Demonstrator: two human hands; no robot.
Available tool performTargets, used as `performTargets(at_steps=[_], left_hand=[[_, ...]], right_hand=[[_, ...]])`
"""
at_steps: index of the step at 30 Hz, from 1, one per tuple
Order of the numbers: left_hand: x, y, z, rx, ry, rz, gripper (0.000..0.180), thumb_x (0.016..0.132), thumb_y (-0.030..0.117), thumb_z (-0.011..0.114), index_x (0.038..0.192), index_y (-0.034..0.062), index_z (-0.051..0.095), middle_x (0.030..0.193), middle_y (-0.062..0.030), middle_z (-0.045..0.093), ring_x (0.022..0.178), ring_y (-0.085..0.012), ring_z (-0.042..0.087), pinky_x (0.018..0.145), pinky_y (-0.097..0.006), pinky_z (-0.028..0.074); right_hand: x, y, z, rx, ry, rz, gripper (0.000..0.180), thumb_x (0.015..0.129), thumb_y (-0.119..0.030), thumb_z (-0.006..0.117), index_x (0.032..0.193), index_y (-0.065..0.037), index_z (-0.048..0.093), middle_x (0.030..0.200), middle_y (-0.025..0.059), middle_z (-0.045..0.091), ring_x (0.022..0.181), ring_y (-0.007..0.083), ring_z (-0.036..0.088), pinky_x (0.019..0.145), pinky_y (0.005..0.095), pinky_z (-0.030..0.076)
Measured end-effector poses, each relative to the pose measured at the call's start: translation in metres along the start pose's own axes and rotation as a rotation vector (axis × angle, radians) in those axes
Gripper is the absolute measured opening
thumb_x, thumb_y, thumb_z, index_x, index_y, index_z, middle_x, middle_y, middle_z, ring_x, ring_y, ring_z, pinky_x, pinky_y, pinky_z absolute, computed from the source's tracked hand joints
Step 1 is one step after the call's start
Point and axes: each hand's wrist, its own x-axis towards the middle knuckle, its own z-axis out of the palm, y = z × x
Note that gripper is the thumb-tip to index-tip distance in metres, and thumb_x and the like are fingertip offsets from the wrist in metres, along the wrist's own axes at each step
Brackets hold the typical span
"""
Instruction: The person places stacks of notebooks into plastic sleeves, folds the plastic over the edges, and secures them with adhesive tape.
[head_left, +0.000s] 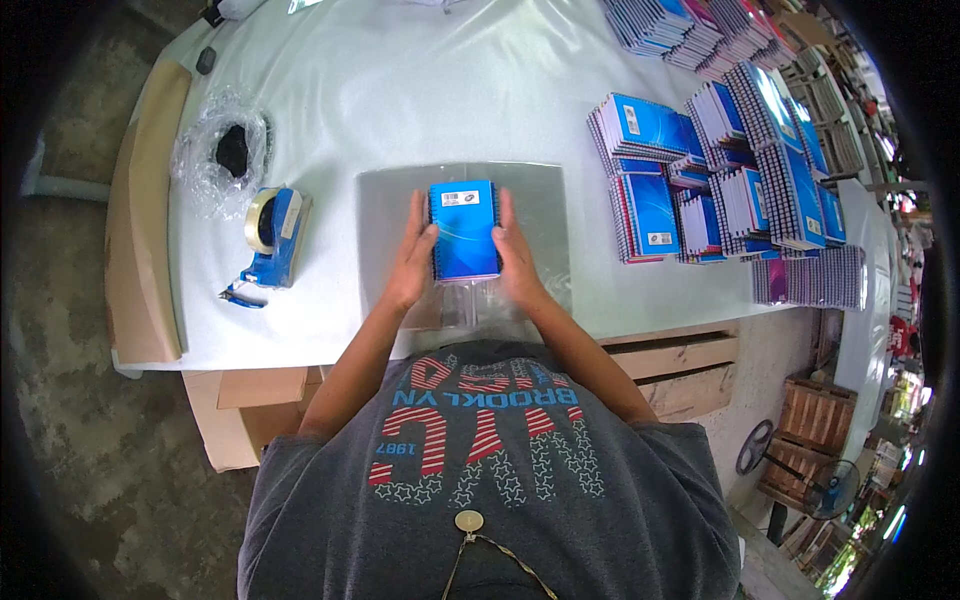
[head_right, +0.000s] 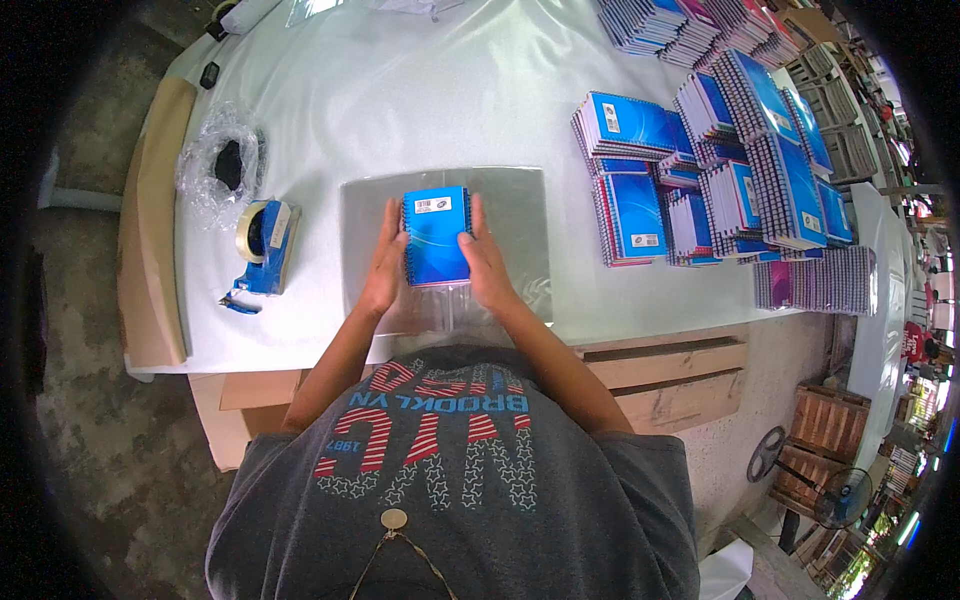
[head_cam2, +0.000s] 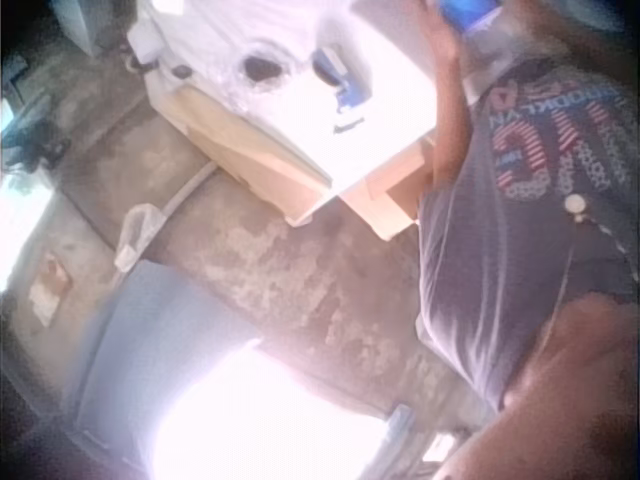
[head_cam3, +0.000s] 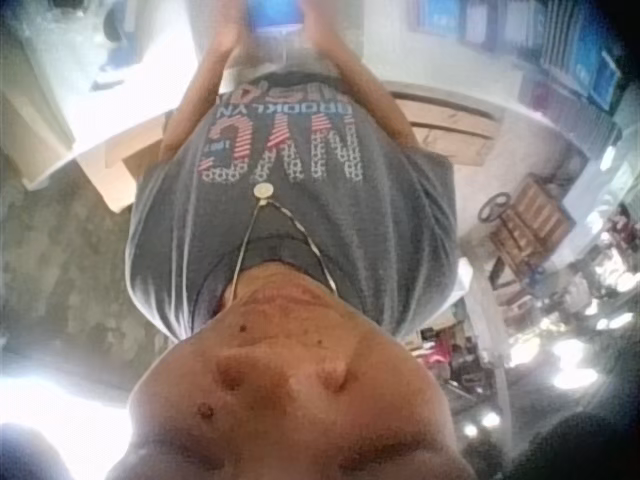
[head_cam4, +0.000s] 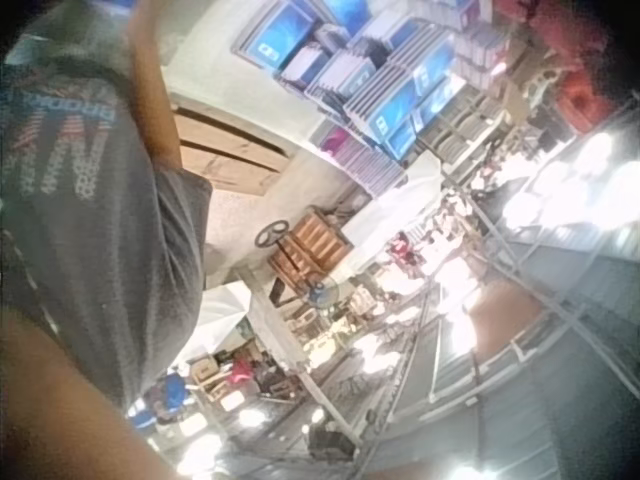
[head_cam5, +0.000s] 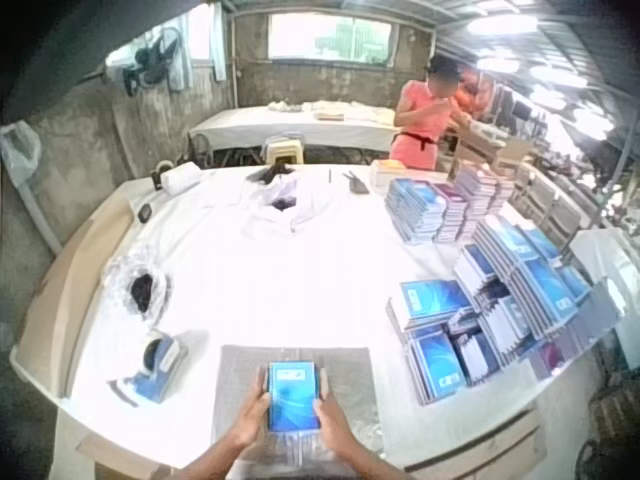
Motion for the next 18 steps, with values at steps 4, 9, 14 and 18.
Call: performTargets(at_steps=[4, 9, 14, 18], left_hand=[[0.002, -0.007, 0.008, 0.096, -0.01, 0.083, 0.067, 0.09, 0.018, 0.036, 0.147, 0.0041, 0.004, 0.152, -0.0175, 0.009, 0.14, -0.0273, 0.011, 0.112, -0.034, 0.013], [0.003, -0.013, 0.008, 0.087, -0.008, 0.139, 0.065, 0.092, 0.02, 0.038, 0.146, 0.0033, 0.006, 0.152, -0.0175, 0.009, 0.14, -0.0267, 0.011, 0.112, -0.033, 0.012], [-0.021, -0.042, -0.028, 1.126, 0.501, -0.086, 0.063, 0.096, 0.037, 0.038, 0.143, 0.0001, 0.019, 0.15, -0.0238, 0.008, 0.139, -0.0408, 0.002, 0.11, -0.052, 0.006], [-0.031, -0.069, -0.025, 1.18, 0.514, -0.125, 0.062, 0.095, 0.038, 0.039, 0.141, -0.0018, 0.024, 0.149, -0.0265, 0.007, 0.137, -0.0463, -0.002, 0.108, -0.059, 0.003]], right_hand=[[0.004, 0.009, 0.009, -0.301, -0.003, -0.103, 0.063, 0.093, -0.016, 0.041, 0.145, -0.001, 0.01, 0.15, 0.0229, 0.012, 0.14, 0.0326, 0.01, 0.112, 0.0381, 0.011], [0.002, 0.013, 0.004, -0.294, 0.019, -0.092, 0.062, 0.092, -0.018, 0.044, 0.145, -0.003, 0.016, 0.15, 0.0224, 0.013, 0.14, 0.0338, 0.01, 0.112, 0.0397, 0.011], [-0.025, 0.009, -0.035, -1.296, 0.373, 0.148, 0.046, 0.088, -0.021, 0.05, 0.13, -0.005, 0.047, 0.146, 0.0257, 0.022, 0.138, 0.0442, 0.009, 0.107, 0.061, 0.005], [-0.037, 0.016, -0.043, -1.402, 0.34, 0.179, 0.047, 0.086, -0.023, 0.053, 0.129, -0.004, 0.048, 0.146, 0.0262, 0.021, 0.137, 0.0461, 0.008, 0.105, 0.0645, 0.003]])
